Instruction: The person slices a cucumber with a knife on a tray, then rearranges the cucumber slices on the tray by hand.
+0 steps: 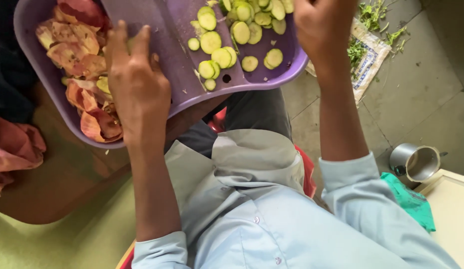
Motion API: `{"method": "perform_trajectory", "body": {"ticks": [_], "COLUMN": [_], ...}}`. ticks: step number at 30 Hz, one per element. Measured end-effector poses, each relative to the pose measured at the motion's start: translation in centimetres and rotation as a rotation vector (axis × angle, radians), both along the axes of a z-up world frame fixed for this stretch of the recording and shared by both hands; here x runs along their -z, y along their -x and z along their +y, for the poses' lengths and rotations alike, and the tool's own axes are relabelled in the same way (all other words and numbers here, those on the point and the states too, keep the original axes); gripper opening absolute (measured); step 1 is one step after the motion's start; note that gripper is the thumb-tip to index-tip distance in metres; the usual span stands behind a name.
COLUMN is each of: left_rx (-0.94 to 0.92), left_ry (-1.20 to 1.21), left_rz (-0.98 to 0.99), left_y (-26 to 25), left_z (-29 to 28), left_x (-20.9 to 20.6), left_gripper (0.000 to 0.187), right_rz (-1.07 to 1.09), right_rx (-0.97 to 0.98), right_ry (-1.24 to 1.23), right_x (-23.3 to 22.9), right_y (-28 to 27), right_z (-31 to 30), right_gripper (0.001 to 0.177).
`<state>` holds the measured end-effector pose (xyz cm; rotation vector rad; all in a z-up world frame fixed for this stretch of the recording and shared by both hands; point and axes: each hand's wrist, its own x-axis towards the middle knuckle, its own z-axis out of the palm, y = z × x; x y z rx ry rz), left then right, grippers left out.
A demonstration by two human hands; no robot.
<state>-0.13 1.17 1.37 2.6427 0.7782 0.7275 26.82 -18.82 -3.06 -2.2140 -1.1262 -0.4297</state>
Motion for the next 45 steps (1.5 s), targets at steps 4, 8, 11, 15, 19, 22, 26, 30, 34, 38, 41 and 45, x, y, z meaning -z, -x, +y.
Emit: {"method": "perform_trajectory", "body": {"ticks": [4, 8, 11, 15, 19, 22, 26, 30, 34, 38, 41, 45], "left_rx": [0.007, -0.004, -0.012, -0.007, -0.025, -0.061, -0.058, -0.045, -0.031, -0.029, -0.036, -0.029], "left_ry": [-0.007, 0.083, 0.102, 0.100, 0.268, 0.282, 0.324, 0.318, 0.302, 0.277, 0.280, 0.280], "left_rz": [0.075, 0.071, 0.025, -0.078, -0.169, -0.272, -0.310, -0.328, -0.335, -0.324, -0.328, -0.309], "left_y": [0.4, 0.2, 0.0, 0.4, 1.4, 1.3, 1.9, 2.3, 2.7, 2.8, 2.7, 2.9], "left_z": [0.0, -0.9, -1.3, -1.6, -2.4, -3.5, -3.8, -3.7, -3.7, -3.8, -3.8, -3.8], "left_x": [-1.3, -2.0, -2.0, -2.0, -1.1, -0.2, 0.5, 0.6, 0.9, 1.4, 1.4, 1.3], "left_gripper": [0.046, 0.043, 0.037, 0.039, 0.038, 0.032, 0.029, 0.028, 0.029, 0.028, 0.028, 0.029], "right_rz": [0.259, 0.266, 0.261, 0.327, 0.469, 0.403, 0.477, 0.498, 0.548, 0.600, 0.492, 0.519], "right_rx": [-0.175, -0.138, -0.116, -0.092, -0.171, -0.209, -0.241, -0.266, -0.191, -0.194, -0.221, -0.263], "right_ry": [-0.073, 0.202, 0.347, 0.382, 0.296, 0.304, 0.341, 0.340, 0.324, 0.436, 0.529, 0.563], "right_x": [-4.9, -5.6, -5.1, -4.9, -4.8, -4.6, -4.3, -4.3, -4.4, -5.0, -5.5, -5.5], "right_y": [5.1, 7.7, 8.7, 8.7, 8.6, 9.1, 8.0, 7.6, 7.6, 7.0, 6.7, 6.4], "right_z": [-1.5, -1.0, -0.1, 1.0, 1.1, 1.3, 1.4, 1.4, 0.5, 0.4, 0.7, 1.1], "right_gripper": [0.014, 0.045, 0.055, 0.047, 0.038, 0.035, 0.032, 0.028, 0.029, 0.032, 0.033, 0.028]}}
